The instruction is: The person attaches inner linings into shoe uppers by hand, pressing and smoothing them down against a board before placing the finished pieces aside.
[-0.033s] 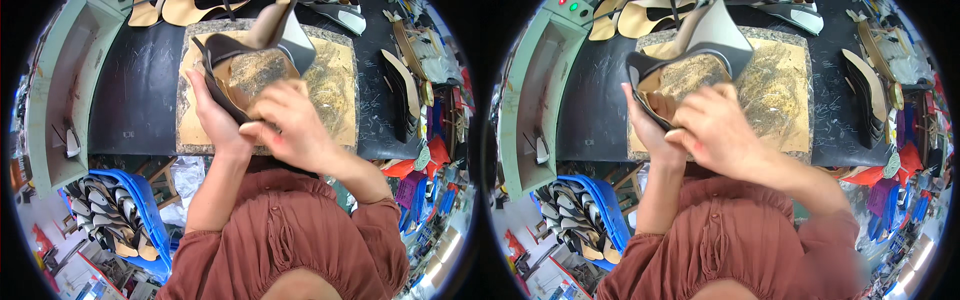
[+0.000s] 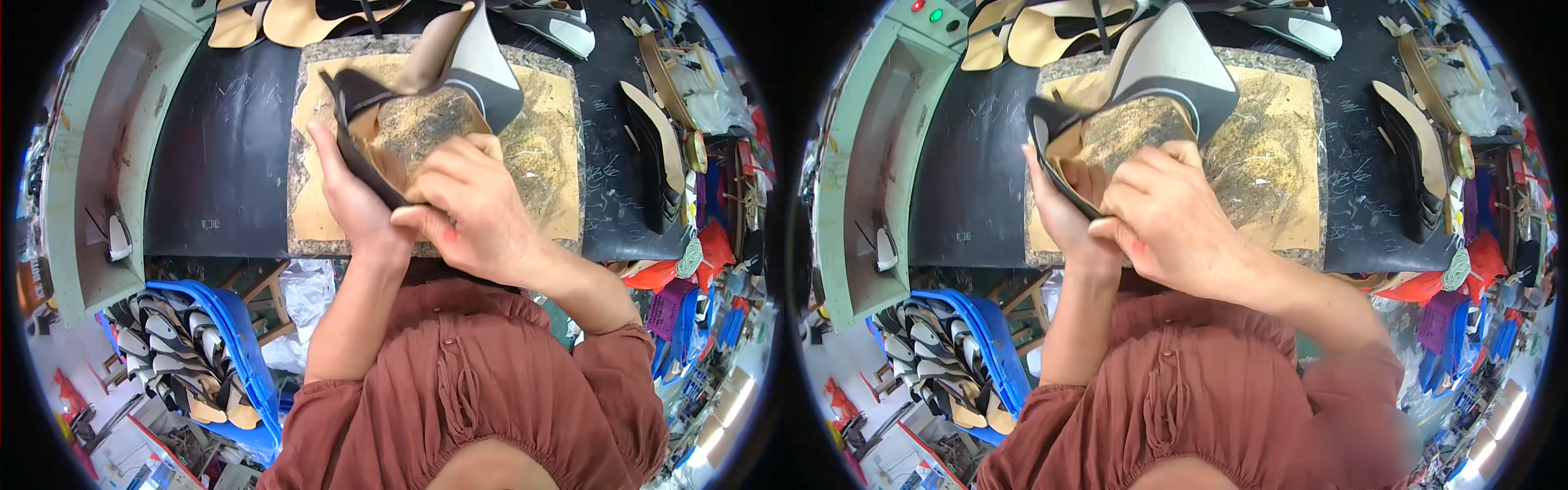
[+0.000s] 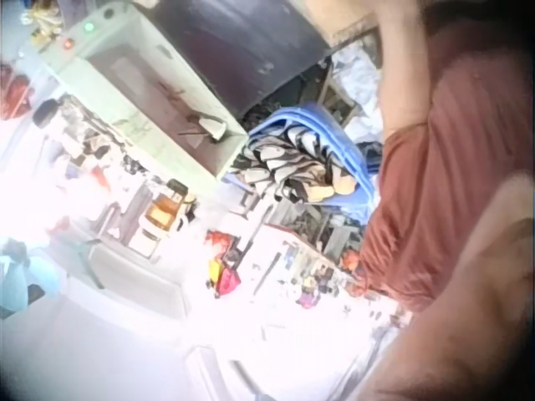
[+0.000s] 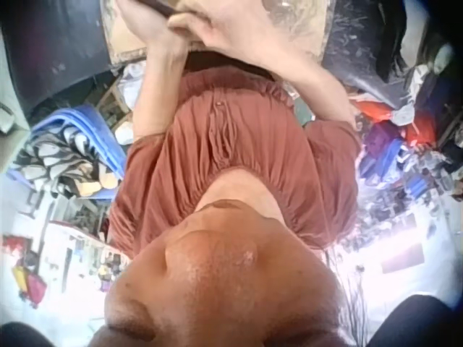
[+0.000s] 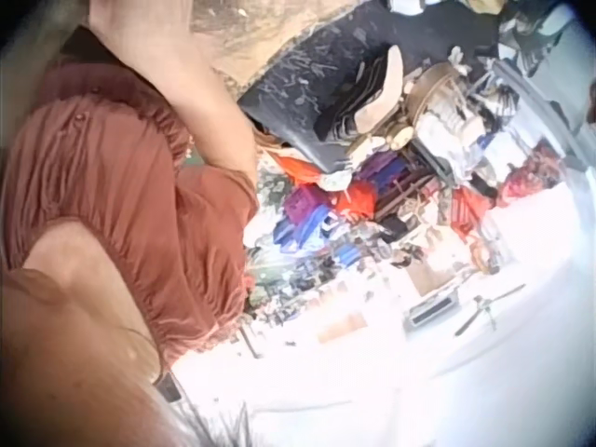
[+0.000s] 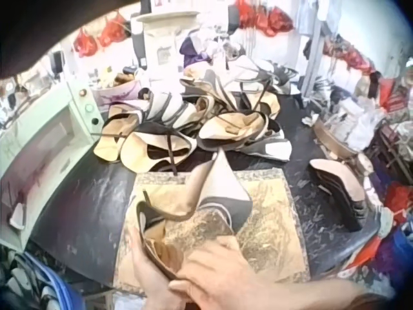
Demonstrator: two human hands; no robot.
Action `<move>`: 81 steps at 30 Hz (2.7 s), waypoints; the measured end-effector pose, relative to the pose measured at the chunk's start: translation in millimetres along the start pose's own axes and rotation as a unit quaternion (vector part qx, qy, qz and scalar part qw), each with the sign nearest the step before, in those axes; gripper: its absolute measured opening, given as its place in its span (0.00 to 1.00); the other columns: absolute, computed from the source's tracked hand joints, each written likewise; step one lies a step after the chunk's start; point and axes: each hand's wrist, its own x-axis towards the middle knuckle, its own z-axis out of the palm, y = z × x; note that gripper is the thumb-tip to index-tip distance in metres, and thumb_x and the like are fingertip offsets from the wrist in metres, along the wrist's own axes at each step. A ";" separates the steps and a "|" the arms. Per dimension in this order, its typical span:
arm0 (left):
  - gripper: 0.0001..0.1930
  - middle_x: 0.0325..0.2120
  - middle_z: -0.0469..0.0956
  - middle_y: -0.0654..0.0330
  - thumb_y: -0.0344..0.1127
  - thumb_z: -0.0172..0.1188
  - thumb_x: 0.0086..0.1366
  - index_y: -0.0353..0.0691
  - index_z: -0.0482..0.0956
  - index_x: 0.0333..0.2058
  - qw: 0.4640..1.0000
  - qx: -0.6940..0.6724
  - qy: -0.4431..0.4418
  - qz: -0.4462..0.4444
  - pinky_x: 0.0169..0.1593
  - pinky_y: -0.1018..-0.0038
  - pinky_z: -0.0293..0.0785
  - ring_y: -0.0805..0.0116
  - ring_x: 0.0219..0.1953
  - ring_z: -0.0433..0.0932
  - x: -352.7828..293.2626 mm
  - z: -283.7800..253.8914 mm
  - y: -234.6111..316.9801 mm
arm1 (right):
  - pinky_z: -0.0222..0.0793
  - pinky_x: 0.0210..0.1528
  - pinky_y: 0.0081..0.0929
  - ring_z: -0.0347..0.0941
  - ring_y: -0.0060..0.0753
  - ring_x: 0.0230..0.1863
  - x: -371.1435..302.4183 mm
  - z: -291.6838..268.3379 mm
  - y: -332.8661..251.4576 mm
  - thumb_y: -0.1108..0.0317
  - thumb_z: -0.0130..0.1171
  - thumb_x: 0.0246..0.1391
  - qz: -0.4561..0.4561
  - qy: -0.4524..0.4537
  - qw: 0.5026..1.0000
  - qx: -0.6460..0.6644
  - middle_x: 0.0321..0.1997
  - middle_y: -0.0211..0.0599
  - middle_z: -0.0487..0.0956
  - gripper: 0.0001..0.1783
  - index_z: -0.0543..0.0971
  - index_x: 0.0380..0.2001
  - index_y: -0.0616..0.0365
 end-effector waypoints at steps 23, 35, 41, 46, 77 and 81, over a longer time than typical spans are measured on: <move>0.19 0.36 0.78 0.50 0.33 0.64 0.58 0.37 0.75 0.48 0.556 0.634 -0.211 0.495 0.44 0.62 0.75 0.50 0.40 0.79 64.6 -22.0 47.6 | 0.77 0.26 0.26 0.79 0.32 0.31 25.2 -17.6 22.7 0.71 0.61 0.44 -0.092 -0.070 0.941 -0.317 0.27 0.36 0.76 0.04 0.77 0.24 0.57; 0.14 0.35 0.80 0.52 0.37 0.70 0.53 0.35 0.81 0.34 0.424 0.782 -0.361 0.279 0.44 0.63 0.76 0.54 0.40 0.81 37.8 -21.1 55.9 | 0.79 0.32 0.28 0.82 0.38 0.34 33.2 -9.9 7.7 0.73 0.67 0.35 -0.106 -0.088 0.940 -0.313 0.28 0.42 0.80 0.08 0.81 0.24 0.62; 0.11 0.24 0.80 0.47 0.36 0.67 0.56 0.33 0.82 0.32 0.510 0.789 -0.308 0.149 0.40 0.61 0.77 0.47 0.31 0.81 35.0 -16.3 71.0 | 0.79 0.33 0.31 0.83 0.39 0.36 34.8 -8.2 4.0 0.73 0.66 0.36 -0.078 -0.107 0.943 -0.305 0.29 0.43 0.82 0.06 0.82 0.23 0.59; 0.06 0.27 0.80 0.44 0.28 0.63 0.54 0.33 0.77 0.30 0.428 0.799 -0.332 0.264 0.39 0.57 0.75 0.44 0.35 0.80 39.3 -34.1 66.6 | 0.80 0.34 0.32 0.83 0.40 0.33 42.6 -3.0 -6.7 0.72 0.66 0.39 -0.091 -0.111 0.947 -0.288 0.28 0.41 0.83 0.03 0.83 0.22 0.57; 0.06 0.37 0.81 0.61 0.18 0.58 0.63 0.33 0.79 0.37 0.845 0.416 -0.238 0.238 0.37 0.82 0.74 0.79 0.36 0.77 19.1 -106.4 28.5 | 0.74 0.35 0.35 0.80 0.45 0.31 -4.1 -17.3 68.0 0.77 0.54 0.51 0.255 -0.112 0.960 0.034 0.26 0.46 0.81 0.08 0.81 0.33 0.60; 0.12 0.36 0.81 0.60 0.23 0.62 0.64 0.33 0.78 0.47 0.631 0.631 -0.323 0.315 0.42 0.80 0.75 0.77 0.38 0.78 17.6 -80.7 28.1 | 0.73 0.40 0.41 0.80 0.51 0.36 -19.0 -13.6 64.0 0.79 0.53 0.50 0.202 -0.092 0.975 0.014 0.29 0.48 0.81 0.10 0.81 0.35 0.60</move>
